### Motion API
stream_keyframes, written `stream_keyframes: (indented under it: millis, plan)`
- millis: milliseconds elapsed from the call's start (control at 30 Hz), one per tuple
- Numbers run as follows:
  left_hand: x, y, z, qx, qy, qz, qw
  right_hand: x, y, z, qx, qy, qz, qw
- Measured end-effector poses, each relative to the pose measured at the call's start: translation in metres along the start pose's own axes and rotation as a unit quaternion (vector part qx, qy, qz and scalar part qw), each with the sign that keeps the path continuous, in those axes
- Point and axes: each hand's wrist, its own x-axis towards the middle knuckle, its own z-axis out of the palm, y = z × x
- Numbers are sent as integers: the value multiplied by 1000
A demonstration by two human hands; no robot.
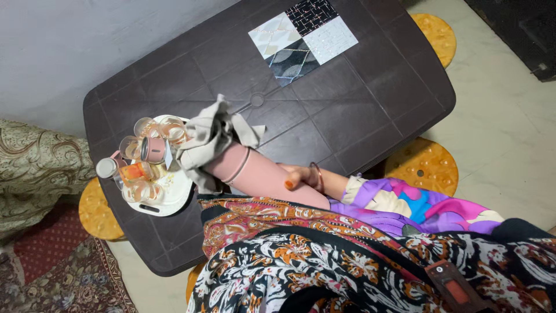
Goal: The person arranges four patterned square tiles on a dark table. They then place a pink thermos and two pink mugs on the tiles. Finally, they wipe a tray and the table surface with a cloth.
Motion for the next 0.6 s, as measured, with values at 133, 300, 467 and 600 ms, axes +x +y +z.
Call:
stream_keyframes:
  millis: [133, 300, 467, 600]
  plan:
    - [-14, -34, 42, -29, 30, 48, 998, 34, -7, 11, 5, -29, -14, 999]
    - [-20, -56, 82, 90, 87, 149, 981, 36, -33, 10, -218, 186, -82, 955]
    - [-67, -125, 109, 394, 146, 182, 889, 34, -69, -24, -340, 225, -216, 887]
    - [-61, -168, 103, 296, 168, 87, 936, 29, -91, -40, -465, 288, -259, 796]
